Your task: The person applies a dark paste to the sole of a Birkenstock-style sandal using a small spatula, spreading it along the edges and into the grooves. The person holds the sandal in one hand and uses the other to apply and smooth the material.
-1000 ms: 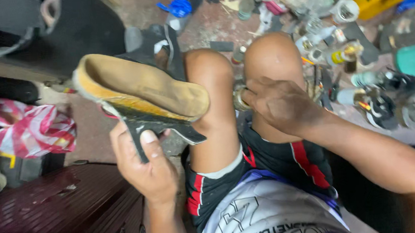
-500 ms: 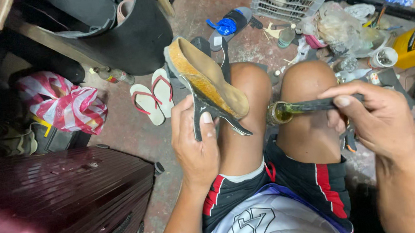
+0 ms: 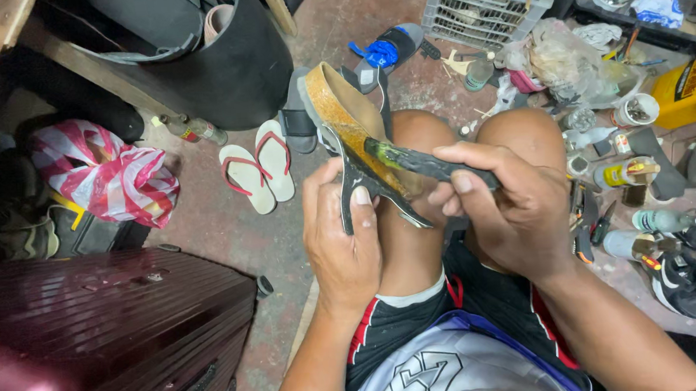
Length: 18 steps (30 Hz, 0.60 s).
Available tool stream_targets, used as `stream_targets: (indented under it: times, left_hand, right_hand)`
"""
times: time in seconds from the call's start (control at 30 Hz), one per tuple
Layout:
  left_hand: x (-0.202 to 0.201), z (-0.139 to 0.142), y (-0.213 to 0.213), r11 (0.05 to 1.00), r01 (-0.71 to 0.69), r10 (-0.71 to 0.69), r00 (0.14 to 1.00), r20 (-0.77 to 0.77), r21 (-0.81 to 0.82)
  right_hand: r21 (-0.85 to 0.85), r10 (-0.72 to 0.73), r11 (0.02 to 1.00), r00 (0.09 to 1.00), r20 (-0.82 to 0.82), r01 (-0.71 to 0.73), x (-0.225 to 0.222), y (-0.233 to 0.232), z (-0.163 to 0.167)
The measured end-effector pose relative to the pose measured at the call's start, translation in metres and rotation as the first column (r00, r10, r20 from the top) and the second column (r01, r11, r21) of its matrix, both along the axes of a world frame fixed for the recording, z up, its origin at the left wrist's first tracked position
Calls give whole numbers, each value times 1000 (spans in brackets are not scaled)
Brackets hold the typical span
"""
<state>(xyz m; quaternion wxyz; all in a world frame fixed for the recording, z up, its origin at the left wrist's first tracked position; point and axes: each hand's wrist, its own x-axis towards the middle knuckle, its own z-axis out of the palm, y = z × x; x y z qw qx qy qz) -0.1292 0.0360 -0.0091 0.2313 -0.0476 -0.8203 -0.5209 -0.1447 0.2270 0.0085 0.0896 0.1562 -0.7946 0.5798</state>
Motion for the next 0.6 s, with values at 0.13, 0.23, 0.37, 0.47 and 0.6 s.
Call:
stream_targets:
  times: [0.13, 0.23, 0.37, 0.47, 0.6]
  left_hand:
    - [1, -1, -2, 1000, -9, 9, 1000, 16, 4]
    - [2, -2, -3, 1000, -16, 16, 1000, 24, -5]
    - [0, -2, -4, 1000, -10, 10, 1000, 14, -7]
    - [1, -3, -5, 1000, -1, 2, 999, 43, -12]
    - [2, -4, -5, 1000, 1, 0, 1000, 22, -21]
  right_hand:
    - [40, -8, 999, 1000, -13, 8, -6, -12, 0]
    - [31, -6, 999, 1000, -5, 6, -11, -19, -1]
    - [93, -4, 996, 999, -48, 9, -14, -26, -1]
    - [125, -14, 992, 995, -97, 26, -14, -26, 3]
    - [212, 12, 977, 979, -204, 32, -16, -27, 9]
